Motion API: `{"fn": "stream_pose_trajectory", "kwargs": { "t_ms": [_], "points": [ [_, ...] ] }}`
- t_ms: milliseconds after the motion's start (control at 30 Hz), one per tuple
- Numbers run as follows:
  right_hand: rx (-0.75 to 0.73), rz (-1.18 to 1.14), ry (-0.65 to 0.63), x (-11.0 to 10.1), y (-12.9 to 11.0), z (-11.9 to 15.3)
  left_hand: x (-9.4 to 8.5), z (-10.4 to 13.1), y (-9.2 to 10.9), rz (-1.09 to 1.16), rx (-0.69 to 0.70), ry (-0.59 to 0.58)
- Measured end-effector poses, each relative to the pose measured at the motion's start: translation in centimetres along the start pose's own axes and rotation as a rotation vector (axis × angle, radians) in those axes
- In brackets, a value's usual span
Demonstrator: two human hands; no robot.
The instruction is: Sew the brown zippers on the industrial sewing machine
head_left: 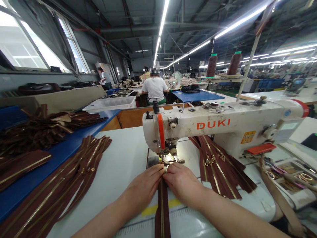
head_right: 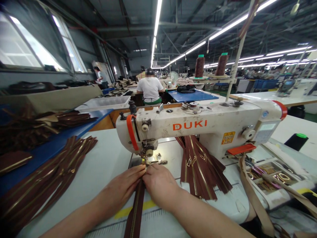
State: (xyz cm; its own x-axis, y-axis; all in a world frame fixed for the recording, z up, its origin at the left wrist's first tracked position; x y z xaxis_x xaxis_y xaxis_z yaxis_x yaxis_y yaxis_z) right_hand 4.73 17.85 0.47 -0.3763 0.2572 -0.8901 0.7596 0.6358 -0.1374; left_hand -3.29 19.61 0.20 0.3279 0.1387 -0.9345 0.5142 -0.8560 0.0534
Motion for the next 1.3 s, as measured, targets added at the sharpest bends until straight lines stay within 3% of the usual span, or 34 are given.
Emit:
{"fn": "stream_pose_trajectory", "kwargs": {
  "t_ms": [233,1300],
  "points": [
    [0.006,-0.07,-0.023,-0.4,-0.3,0.3,0.2,0.3,1.0,-0.035,0.042,-0.081],
    [0.05,0.045,0.014,-0.1,1.0,-0.1,0.9,-0.9,-0.3,-0.059,-0.072,0.016]
  ]
}}
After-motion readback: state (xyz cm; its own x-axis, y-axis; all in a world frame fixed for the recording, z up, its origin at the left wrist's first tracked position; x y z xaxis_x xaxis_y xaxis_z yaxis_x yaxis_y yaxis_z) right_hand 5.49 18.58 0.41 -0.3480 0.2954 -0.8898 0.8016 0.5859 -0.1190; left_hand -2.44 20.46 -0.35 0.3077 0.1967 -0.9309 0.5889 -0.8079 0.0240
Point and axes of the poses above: each hand's wrist, its own z-axis away from the middle knuckle, its own x-axis out of the palm, y = z × x, the point moved 8 cm from there along -z, towards the middle knuckle, and after that the axes turned 4 degrees about -x, right-handed, at the moved point
